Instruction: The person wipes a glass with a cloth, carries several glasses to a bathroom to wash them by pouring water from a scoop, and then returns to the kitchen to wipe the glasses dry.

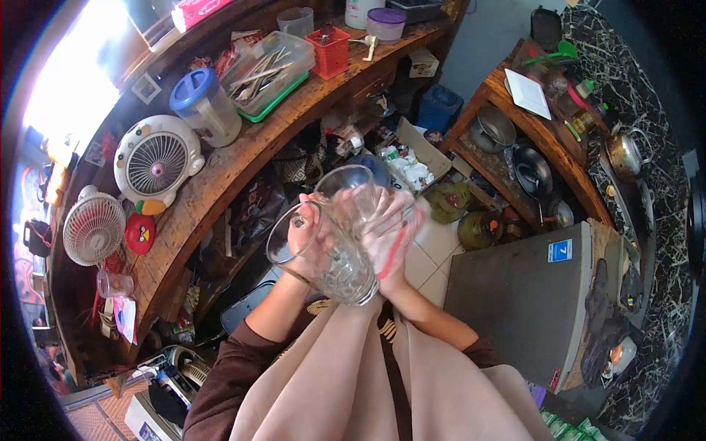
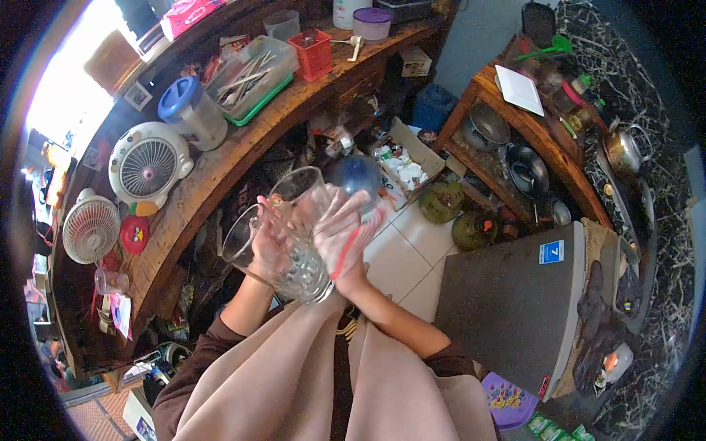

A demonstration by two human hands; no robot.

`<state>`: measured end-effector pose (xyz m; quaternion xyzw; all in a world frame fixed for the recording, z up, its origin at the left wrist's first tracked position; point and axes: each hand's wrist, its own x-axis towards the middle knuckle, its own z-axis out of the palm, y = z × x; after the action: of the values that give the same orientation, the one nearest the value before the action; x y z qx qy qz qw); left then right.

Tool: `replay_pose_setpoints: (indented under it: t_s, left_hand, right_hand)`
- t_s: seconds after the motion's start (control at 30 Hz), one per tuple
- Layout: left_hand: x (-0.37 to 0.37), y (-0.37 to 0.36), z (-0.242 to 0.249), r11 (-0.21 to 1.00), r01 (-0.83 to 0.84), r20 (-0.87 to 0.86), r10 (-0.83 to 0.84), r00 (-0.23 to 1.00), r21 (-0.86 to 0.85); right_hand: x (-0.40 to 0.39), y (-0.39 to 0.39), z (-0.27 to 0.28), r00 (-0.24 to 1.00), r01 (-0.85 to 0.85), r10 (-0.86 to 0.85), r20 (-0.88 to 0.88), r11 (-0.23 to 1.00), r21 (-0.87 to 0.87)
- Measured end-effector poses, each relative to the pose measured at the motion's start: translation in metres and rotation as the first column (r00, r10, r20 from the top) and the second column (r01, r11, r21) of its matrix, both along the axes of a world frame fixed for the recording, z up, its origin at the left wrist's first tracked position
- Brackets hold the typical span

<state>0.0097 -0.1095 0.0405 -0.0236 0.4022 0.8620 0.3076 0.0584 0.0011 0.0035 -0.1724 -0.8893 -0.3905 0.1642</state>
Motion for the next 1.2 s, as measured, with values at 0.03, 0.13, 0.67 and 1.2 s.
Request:
replay_pose_setpoints:
  t_s: [0.03, 0.13, 0.67, 1.2]
  left_hand:
    - [0.000, 0.007, 0.001, 0.993, -0.108, -0.018, 0.109, 0.994, 0.044]
    - [-0.004, 0.021, -0.002, 0.963, -0.265, -0.005, 0.265, 0.964, 0.045]
    - [0.003, 0.096, -0.055, 0.916, -0.398, 0.227, 0.376, 0.899, 0.059]
    - [-0.019, 0.085, -0.013, 0.807, -0.428, -0.908, -0.306, 0.286, -0.407]
  right_hand:
    - [0.005, -0.003, 0.007, 0.997, -0.072, 0.069, -0.031, 0.991, -0.115]
    - [0.021, -0.011, 0.020, 0.957, -0.287, 0.232, -0.177, 0.859, -0.424]
    - [0.018, 0.057, 0.062, 0.685, -0.726, 0.055, -0.727, 0.127, -0.675]
    - [0.075, 0.100, 0.103, 0.932, -0.328, 0.195, -0.306, 0.088, -0.941]
